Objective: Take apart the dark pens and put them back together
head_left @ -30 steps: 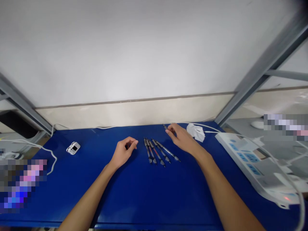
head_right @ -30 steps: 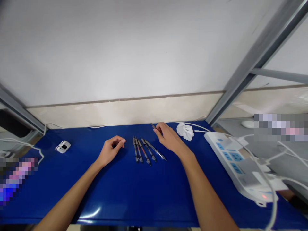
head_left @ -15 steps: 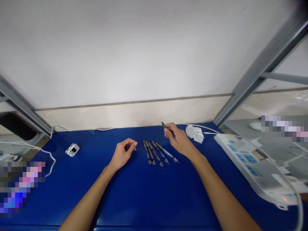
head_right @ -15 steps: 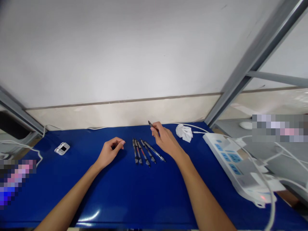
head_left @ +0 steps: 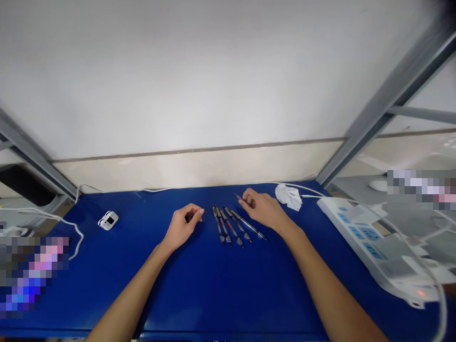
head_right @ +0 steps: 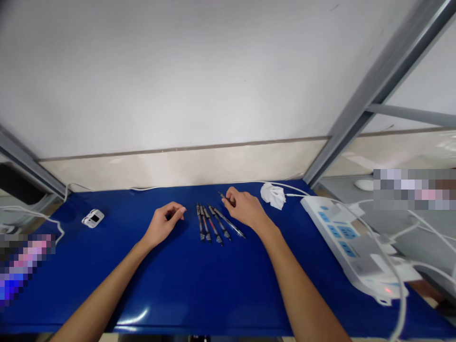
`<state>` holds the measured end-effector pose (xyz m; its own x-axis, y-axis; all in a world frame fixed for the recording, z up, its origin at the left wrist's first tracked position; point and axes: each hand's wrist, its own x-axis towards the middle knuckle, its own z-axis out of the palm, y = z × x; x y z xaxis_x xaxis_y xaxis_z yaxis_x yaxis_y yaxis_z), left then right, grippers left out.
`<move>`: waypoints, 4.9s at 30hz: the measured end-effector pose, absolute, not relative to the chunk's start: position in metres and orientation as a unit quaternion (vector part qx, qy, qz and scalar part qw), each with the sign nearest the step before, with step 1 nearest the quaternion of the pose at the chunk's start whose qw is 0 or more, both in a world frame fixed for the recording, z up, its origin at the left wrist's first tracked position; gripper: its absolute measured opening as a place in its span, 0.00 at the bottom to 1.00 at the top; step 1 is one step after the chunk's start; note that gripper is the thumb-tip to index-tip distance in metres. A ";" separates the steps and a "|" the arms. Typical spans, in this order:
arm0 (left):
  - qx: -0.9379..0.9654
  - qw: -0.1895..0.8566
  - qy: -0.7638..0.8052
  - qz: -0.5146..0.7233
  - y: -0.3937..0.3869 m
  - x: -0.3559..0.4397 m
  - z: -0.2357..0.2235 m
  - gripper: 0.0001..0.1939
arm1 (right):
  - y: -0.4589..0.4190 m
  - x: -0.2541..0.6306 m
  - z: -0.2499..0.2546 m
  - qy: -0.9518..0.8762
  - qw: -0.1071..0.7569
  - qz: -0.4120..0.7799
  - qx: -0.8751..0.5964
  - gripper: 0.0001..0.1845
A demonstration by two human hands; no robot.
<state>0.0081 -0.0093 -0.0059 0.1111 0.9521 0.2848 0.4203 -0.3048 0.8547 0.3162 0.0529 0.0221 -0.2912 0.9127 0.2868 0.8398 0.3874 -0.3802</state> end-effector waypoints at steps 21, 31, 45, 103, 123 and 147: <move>0.886 0.122 0.370 0.253 -0.033 0.029 -0.001 0.31 | 0.036 0.290 0.019 -0.856 0.164 0.094 -0.482 0.13; 0.900 0.135 0.331 0.248 -0.034 0.033 -0.004 0.39 | 0.030 0.277 0.012 -0.875 0.168 0.079 -0.447 0.11; 0.894 0.135 0.340 0.260 -0.038 0.046 -0.011 0.32 | 0.042 0.273 0.000 -0.845 0.166 0.051 -0.505 0.21; 0.862 0.180 0.334 0.336 -0.030 0.040 -0.024 0.26 | -0.016 0.313 -0.008 -0.932 0.233 0.037 -0.275 0.23; 0.872 0.141 0.371 0.288 -0.032 0.045 -0.021 0.35 | -0.010 0.318 0.005 -0.936 0.203 0.050 -0.282 0.26; 0.914 0.093 0.314 0.240 -0.032 0.050 -0.012 0.32 | -0.017 0.321 -0.003 -0.923 0.264 -0.004 -0.281 0.20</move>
